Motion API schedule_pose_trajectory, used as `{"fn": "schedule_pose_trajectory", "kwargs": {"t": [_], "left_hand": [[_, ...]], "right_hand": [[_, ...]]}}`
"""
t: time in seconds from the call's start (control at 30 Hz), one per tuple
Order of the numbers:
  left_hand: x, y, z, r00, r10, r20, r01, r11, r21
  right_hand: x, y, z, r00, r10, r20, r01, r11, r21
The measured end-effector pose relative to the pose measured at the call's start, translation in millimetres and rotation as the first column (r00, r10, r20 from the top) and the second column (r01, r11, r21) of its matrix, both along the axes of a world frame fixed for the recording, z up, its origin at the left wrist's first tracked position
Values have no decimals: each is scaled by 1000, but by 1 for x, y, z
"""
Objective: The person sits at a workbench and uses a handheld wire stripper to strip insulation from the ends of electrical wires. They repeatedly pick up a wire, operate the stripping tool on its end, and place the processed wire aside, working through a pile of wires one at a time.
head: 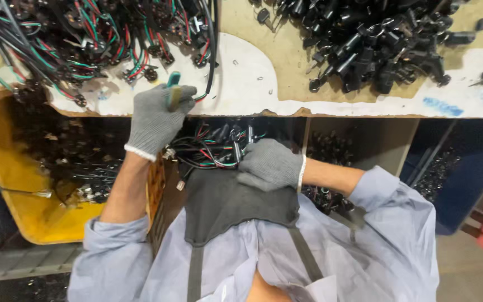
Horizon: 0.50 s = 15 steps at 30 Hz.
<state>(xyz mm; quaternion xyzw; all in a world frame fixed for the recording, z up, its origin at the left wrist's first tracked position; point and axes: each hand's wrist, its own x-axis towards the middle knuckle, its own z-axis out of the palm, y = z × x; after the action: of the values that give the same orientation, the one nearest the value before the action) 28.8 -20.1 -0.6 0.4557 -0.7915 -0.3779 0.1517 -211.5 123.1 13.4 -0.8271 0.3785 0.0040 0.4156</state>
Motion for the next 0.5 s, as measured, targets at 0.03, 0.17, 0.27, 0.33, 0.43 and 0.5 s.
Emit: {"fn": "schedule_pose_trajectory", "kwargs": {"t": [0.03, 0.17, 0.27, 0.33, 0.43, 0.5], "left_hand": [[-2, -1, -3, 994, -38, 100, 40, 999, -22], [-5, -5, -12, 989, -101, 111, 127, 959, -252], [1, -12, -13, 973, -175, 148, 202, 960, -193], [4, -14, -11, 973, -207, 106, 217, 972, -90], [1, -13, -5, 960, -210, 184, 223, 974, -48], [-5, -10, -1, 949, -231, 216, 275, 940, -201]], "right_hand": [[-4, 0, 4, 999, -5, 50, 6, 1000, -17], [-26, -5, 25, 954, -16, 299, 48, 994, -99], [-50, -5, 40, 920, -367, 139, 357, 930, 88], [-69, -3, 45, 686, -727, 30, 683, 629, -372], [-121, -8, 39, 599, -774, -207, 384, 504, -774], [-145, -9, 27, 612, -721, -324, 236, 558, -796]]}}
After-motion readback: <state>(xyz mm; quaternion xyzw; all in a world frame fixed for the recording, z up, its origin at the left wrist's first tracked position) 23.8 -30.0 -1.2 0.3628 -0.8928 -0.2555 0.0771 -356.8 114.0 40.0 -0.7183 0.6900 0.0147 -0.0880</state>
